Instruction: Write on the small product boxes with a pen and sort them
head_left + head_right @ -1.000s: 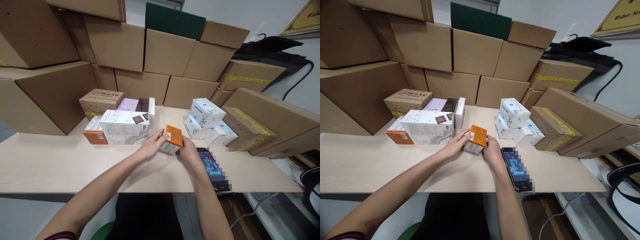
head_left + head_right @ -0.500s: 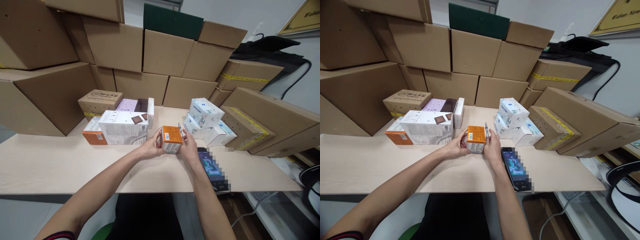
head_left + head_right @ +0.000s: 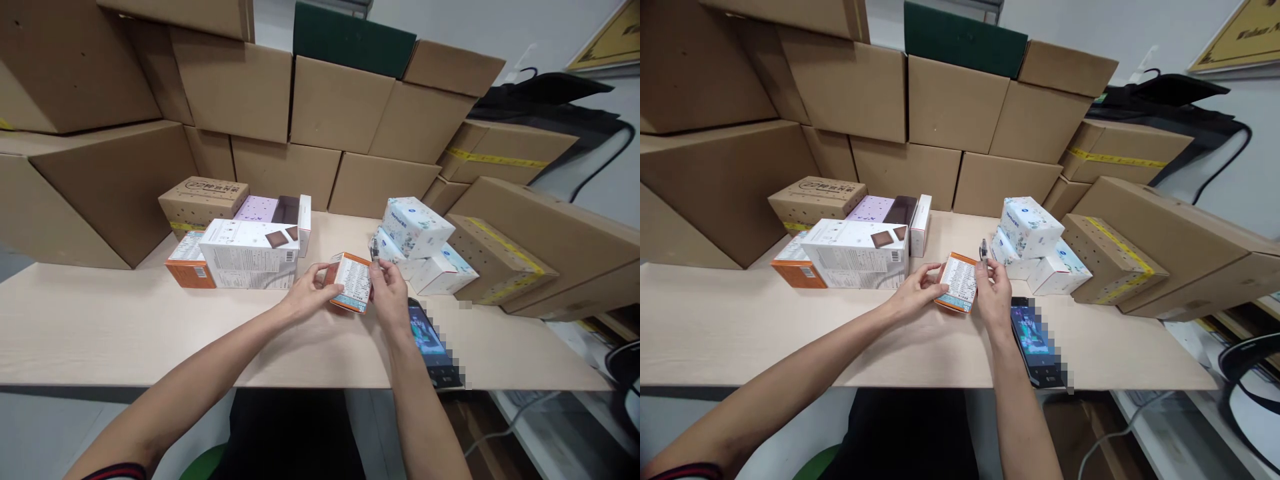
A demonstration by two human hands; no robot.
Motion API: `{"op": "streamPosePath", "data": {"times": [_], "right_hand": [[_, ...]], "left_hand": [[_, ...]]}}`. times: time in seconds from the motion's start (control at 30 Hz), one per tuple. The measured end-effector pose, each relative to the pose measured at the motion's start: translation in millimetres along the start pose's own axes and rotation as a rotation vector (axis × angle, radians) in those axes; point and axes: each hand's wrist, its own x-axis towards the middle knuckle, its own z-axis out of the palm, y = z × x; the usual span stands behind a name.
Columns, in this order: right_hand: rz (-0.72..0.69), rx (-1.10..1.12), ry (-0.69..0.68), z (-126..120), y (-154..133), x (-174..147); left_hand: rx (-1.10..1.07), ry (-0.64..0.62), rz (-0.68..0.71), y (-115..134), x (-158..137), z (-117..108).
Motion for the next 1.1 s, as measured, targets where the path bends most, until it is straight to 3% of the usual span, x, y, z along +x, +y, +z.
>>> {"op": "streamPosePath", "data": {"times": [0.13, 0.27, 0.43, 0.6, 0.7, 0.83, 0.9, 1.03, 1.1], "right_hand": [[-0.092, -0.129, 0.071, -1.5, 5.2, 3.7], [-0.103, -0.271, 0.078, -5.5, 10.4, 8.0], [-0.133, -0.461, 0.080, -9.4, 12.6, 9.6], [-0.130, -0.463, -0.012, -11.4, 15.2, 11.3], [-0.162, -0.443, 0.005, -10.4, 13.0, 10.0], [-0.220, -0.354, 0.190, -9.3, 0.2, 7.0], [-0.204, -0.160, 0.271, -9.6, -8.7, 6.2], [-0.141, 0.382, 0.251, -10.8, -22.7, 5.7], [-0.148, 0.415, 0.264, -10.5, -25.2, 4.4]], "left_hand": [[0.181, 0.058, 0.151, 8.4, -9.6, 2.7], [0.379, -0.005, 0.216, 11.3, -15.3, 6.3], [0.371, 0.026, 0.280, 4.7, -11.3, 7.8], [0.348, -0.071, 0.243, -1.1, -7.4, 2.7], [0.342, -0.050, 0.220, 0.4, -7.3, -0.4], [0.446, 0.046, 0.284, 9.4, -8.6, -1.4], [0.494, 0.071, 0.297, 12.8, -9.2, -0.6], [0.504, 0.076, 0.289, 12.0, -9.3, 1.8], [0.499, 0.084, 0.294, 10.3, -9.3, 2.7]]}}
